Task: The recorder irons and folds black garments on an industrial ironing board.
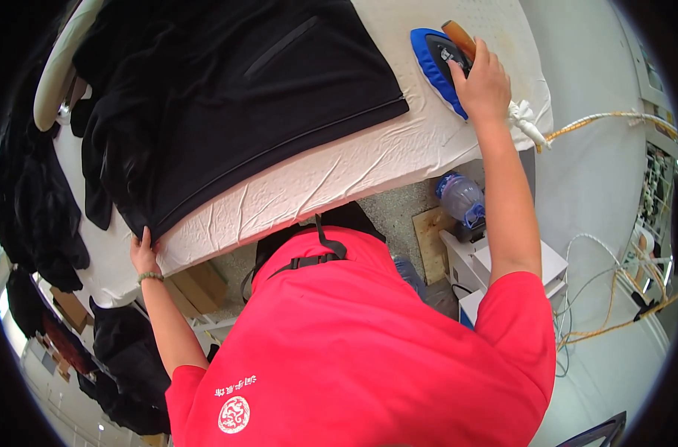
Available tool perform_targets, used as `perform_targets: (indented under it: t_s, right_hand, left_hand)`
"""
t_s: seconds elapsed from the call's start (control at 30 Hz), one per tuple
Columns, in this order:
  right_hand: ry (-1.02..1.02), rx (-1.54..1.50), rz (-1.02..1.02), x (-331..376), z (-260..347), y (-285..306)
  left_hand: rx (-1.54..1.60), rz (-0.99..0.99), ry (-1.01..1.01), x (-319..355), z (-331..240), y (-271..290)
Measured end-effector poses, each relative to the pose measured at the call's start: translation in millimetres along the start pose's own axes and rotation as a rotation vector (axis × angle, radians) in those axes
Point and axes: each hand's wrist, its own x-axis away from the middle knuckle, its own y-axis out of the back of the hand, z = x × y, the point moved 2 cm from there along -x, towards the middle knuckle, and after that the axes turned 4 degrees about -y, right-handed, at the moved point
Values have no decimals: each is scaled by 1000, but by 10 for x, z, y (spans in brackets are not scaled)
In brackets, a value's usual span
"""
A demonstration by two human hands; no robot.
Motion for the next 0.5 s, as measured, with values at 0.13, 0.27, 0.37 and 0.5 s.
perform_targets:
  t_s: [0.13, 0.27, 0.37, 0.5]
  right_hand:
    - [-75, -13, 211, -87, -125, 71]
    - [-137, -224, 526, 158, -316, 180]
    - [-235, -347, 578, 401, -246, 329]
    - [-112, -347, 439, 750, 417, 477]
  left_hand:
    - [33, 31, 40, 110, -118, -36]
    - [206, 104, 123, 269, -302, -25]
    - [305, 159, 153, 321, -382, 30]
    - [446, 276, 95, 283, -220, 187]
